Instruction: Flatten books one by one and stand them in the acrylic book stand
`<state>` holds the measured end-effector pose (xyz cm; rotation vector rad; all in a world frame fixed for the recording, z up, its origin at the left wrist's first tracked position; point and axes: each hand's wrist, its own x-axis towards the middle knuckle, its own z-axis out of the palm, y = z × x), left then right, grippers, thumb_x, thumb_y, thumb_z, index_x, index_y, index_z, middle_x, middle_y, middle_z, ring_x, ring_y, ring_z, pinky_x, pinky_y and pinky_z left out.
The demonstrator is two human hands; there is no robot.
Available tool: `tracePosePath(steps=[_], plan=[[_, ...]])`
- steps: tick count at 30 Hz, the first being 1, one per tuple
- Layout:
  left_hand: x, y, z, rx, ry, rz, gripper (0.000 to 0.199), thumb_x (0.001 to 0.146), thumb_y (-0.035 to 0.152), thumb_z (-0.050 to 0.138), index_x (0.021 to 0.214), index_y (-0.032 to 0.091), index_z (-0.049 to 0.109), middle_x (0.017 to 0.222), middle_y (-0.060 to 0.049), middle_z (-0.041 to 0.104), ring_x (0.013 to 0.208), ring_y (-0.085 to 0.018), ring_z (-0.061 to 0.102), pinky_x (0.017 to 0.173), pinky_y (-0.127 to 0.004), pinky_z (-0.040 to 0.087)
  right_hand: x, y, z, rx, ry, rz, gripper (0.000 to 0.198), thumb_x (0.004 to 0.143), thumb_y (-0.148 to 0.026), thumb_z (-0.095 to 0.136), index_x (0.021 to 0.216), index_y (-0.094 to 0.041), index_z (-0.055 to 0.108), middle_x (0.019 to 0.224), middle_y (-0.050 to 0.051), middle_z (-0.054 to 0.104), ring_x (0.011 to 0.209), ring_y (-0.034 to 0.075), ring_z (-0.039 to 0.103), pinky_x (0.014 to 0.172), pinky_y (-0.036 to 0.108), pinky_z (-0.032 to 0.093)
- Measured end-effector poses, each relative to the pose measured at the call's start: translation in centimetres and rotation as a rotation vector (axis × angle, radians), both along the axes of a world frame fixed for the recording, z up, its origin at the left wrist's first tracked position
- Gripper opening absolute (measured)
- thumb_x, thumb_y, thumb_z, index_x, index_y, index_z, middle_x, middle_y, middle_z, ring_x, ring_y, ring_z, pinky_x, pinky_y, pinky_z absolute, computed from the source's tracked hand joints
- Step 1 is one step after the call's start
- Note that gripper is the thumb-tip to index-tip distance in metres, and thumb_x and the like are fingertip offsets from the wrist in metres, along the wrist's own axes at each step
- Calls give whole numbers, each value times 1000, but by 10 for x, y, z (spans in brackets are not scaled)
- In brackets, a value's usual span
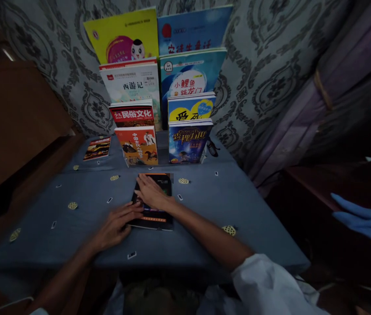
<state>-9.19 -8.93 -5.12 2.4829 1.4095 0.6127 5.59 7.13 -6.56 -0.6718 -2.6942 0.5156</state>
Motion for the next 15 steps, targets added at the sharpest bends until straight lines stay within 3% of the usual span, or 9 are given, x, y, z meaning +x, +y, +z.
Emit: tracePosePath(steps=[9, 15], plan=[[3, -2, 2, -2, -24, -5, 59, 75, -1, 45, 127, 23, 58, 140, -4, 62, 140, -20, 47, 121, -47, 34, 78, 17, -15, 53, -6, -286, 62, 102, -43, 35, 150, -4, 38, 158, 26, 34, 150, 33, 28, 121, 55, 29], [9, 0, 2, 37, 8, -5, 57, 77, 0, 46, 129, 21, 56, 141, -6, 61, 141, -20, 46, 120, -45, 37, 82, 20, -17, 24, -7, -304, 60, 102, -42, 35, 149, -5, 40, 159, 25, 34, 149, 32, 29, 122, 52, 28]])
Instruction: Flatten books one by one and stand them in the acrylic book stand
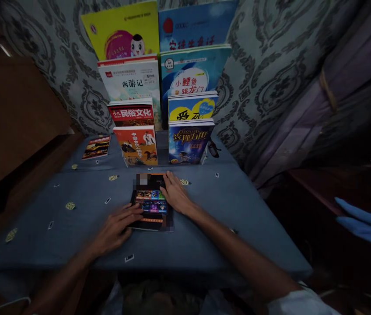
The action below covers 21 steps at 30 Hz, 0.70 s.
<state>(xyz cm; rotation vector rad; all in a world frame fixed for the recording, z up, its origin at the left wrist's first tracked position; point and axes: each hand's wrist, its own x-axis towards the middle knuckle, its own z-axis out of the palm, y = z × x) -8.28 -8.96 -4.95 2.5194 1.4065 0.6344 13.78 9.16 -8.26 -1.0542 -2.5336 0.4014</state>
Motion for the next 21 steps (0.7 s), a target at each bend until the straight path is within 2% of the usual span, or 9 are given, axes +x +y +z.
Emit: tracePosePath(steps=[4, 8, 12, 14, 17, 21], plan=[[1, 10, 1, 7, 8, 19, 61, 76, -2, 46, 131, 23, 55, 141, -5, 60, 142, -20, 45, 121, -47, 36, -12, 12, 4, -10, -1, 19, 56, 101, -35, 38, 146, -2, 44, 157, 26, 37, 149, 32, 30, 121, 50, 31], [-6, 15, 6, -58, 8, 1, 60, 80, 1, 49, 135, 23, 53, 145, -6, 57, 142, -20, 45, 121, -47, 34, -10, 16, 0, 17, 43, 32, 55, 101, -38, 37, 146, -7, 46, 157, 23, 39, 148, 32, 31, 120, 55, 31], [-14, 15, 14, -170, -12, -16, 51, 90, 21, 62, 140, 25, 52, 151, -8, 51, 142, -24, 45, 118, -47, 37, -2, 10, -3, 19, 60, 44, 57, 101, -42, 36, 148, -10, 45, 158, 20, 38, 148, 31, 32, 121, 53, 30], [-18, 21, 15, -212, -48, -3, 50, 93, 31, 63, 141, 25, 52, 151, -9, 51, 140, -24, 47, 116, -46, 40, -1, 9, -3, 17, 55, 42, 58, 101, -42, 37, 148, -9, 44, 158, 21, 37, 148, 32, 33, 121, 54, 30], [-28, 44, 13, -202, -99, 51, 46, 99, 37, 53, 143, 24, 50, 152, -10, 49, 141, -23, 46, 115, -45, 41, -2, 9, -2, 18, 65, 48, 56, 101, -40, 38, 149, -12, 44, 158, 19, 38, 147, 32, 34, 121, 56, 30], [-46, 91, 6, -145, -100, 152, 50, 100, 47, 47, 140, 19, 54, 149, -13, 52, 140, -27, 47, 117, -48, 38, -3, 7, 2, 9, 57, 39, 56, 100, -40, 39, 149, -12, 44, 159, 17, 37, 148, 31, 32, 120, 55, 31]])
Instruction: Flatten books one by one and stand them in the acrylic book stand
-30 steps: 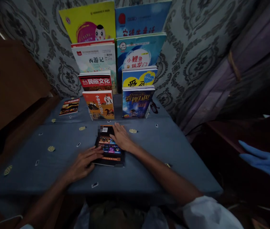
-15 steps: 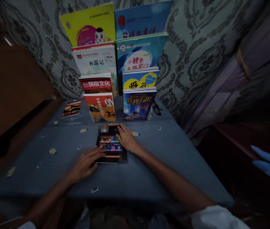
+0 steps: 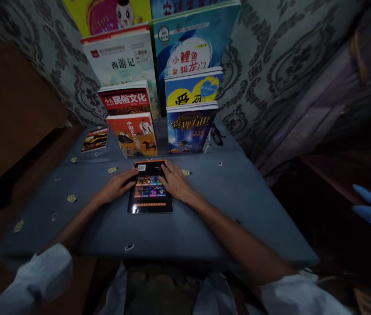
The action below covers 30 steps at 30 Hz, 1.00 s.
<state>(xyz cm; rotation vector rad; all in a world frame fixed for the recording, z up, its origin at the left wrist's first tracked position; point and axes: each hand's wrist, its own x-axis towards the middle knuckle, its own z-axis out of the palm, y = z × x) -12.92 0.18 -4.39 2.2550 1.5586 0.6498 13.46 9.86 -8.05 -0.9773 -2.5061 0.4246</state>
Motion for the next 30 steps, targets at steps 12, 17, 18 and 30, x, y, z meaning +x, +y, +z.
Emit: tracePosePath(steps=[12, 17, 18, 30], plan=[[4, -24, -8, 70, 88, 28, 46, 101, 42, 47, 139, 18, 56, 148, -13, 53, 140, -27, 48, 116, -52, 38, -2, -3, -1, -32, -28, -31, 60, 101, -42, 37, 151, -10, 40, 162, 16, 32, 150, 30, 28, 123, 53, 24], [15, -71, -5, 204, 91, -16, 35, 102, 33, 49, 133, 24, 62, 138, -9, 63, 129, -24, 59, 111, -48, 45, -3, -3, 0, -42, -25, -30, 60, 100, -42, 38, 152, -12, 40, 163, 14, 31, 151, 29, 26, 123, 53, 23], [19, -78, -4, 228, 93, -26, 33, 101, 30, 51, 132, 25, 62, 136, -8, 65, 128, -24, 60, 110, -48, 46, -3, -4, 1, -44, -27, -35, 60, 100, -41, 38, 151, -11, 40, 162, 14, 31, 151, 29, 26, 123, 53, 23], [108, -78, -1, 155, 199, -259, 39, 102, 25, 46, 139, 19, 54, 143, -11, 59, 139, -25, 48, 115, -47, 38, -4, -5, 3, -51, -17, -49, 60, 99, -39, 39, 149, -6, 42, 162, 18, 31, 150, 30, 28, 123, 52, 24]])
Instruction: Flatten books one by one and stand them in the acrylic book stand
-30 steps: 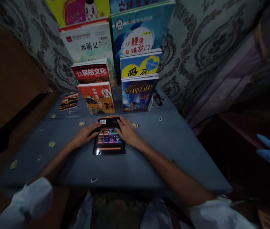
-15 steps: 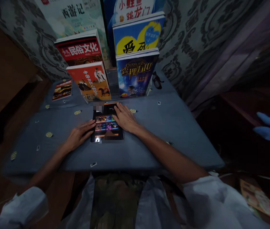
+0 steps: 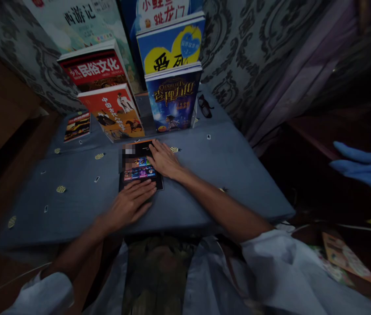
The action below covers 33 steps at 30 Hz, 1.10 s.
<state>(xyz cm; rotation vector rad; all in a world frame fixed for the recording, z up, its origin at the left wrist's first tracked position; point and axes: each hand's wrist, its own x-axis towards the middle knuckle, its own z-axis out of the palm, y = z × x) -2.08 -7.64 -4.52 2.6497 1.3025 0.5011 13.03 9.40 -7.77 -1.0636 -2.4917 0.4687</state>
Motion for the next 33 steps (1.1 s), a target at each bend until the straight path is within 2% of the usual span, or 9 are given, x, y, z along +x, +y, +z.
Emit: tracePosePath(steps=[5, 10, 14, 17, 20, 24, 28, 31, 33], plan=[[21, 11, 3, -47, 25, -25, 40, 102, 27, 46, 140, 18, 53, 143, -11, 58, 140, -26, 47, 115, -47, 37, 1, 0, 0, 30, 6, 0, 58, 99, -37, 41, 149, -8, 43, 160, 18, 34, 149, 29, 31, 122, 50, 26], [6, 15, 8, -27, -56, -45, 38, 102, 26, 47, 139, 21, 53, 140, -9, 61, 135, -21, 53, 114, -43, 42, 3, -4, 8, 136, 13, 20, 47, 99, -30, 44, 140, -10, 56, 155, 19, 44, 148, 31, 32, 119, 55, 30], [-26, 26, 0, 79, -150, 160, 37, 102, 24, 46, 138, 23, 54, 140, -10, 61, 132, -22, 56, 112, -46, 45, 5, -11, 16, 273, 42, 199, 39, 98, -24, 49, 134, -17, 61, 152, 14, 49, 148, 27, 34, 121, 54, 27], [-48, 34, -12, 128, -146, 318, 41, 101, 26, 46, 142, 22, 50, 146, -13, 54, 137, -26, 51, 110, -50, 46, 4, -13, 15, 232, 31, 263, 41, 99, -27, 50, 138, -17, 58, 150, 15, 52, 144, 26, 41, 119, 53, 32], [-60, 36, -21, 125, -115, 331, 43, 102, 27, 45, 144, 20, 46, 150, -15, 50, 142, -26, 45, 113, -50, 44, 7, -14, 12, 173, 24, 229, 45, 99, -29, 49, 140, -13, 55, 149, 18, 52, 144, 28, 41, 118, 54, 34], [-61, 26, -19, 83, -74, 332, 44, 102, 28, 46, 146, 22, 45, 152, -12, 49, 143, -24, 44, 116, -49, 41, 27, -22, 8, 147, 33, 266, 45, 100, -32, 49, 142, -15, 55, 151, 18, 49, 144, 30, 41, 118, 57, 34], [-56, 1, -13, 18, -45, 270, 53, 102, 33, 49, 152, 24, 36, 155, -12, 44, 145, -24, 41, 118, -50, 37, 64, -43, 7, 119, 15, 405, 58, 98, -45, 54, 151, -25, 42, 159, 13, 38, 147, 28, 34, 120, 58, 29], [-50, -25, -11, -17, -41, 219, 68, 100, 38, 54, 158, 26, 21, 159, -12, 38, 148, -25, 34, 120, -50, 33, 91, -65, 10, 70, -42, 500, 85, 89, -57, 64, 158, -29, 24, 165, 12, 23, 151, 29, 24, 122, 56, 24], [-46, -43, -9, -42, -40, 197, 81, 97, 43, 59, 160, 27, 11, 161, -13, 33, 149, -27, 30, 122, -52, 30, 103, -82, 15, 16, -116, 558, 103, 79, -63, 72, 159, -29, 18, 167, 12, 15, 152, 32, 18, 122, 57, 22]])
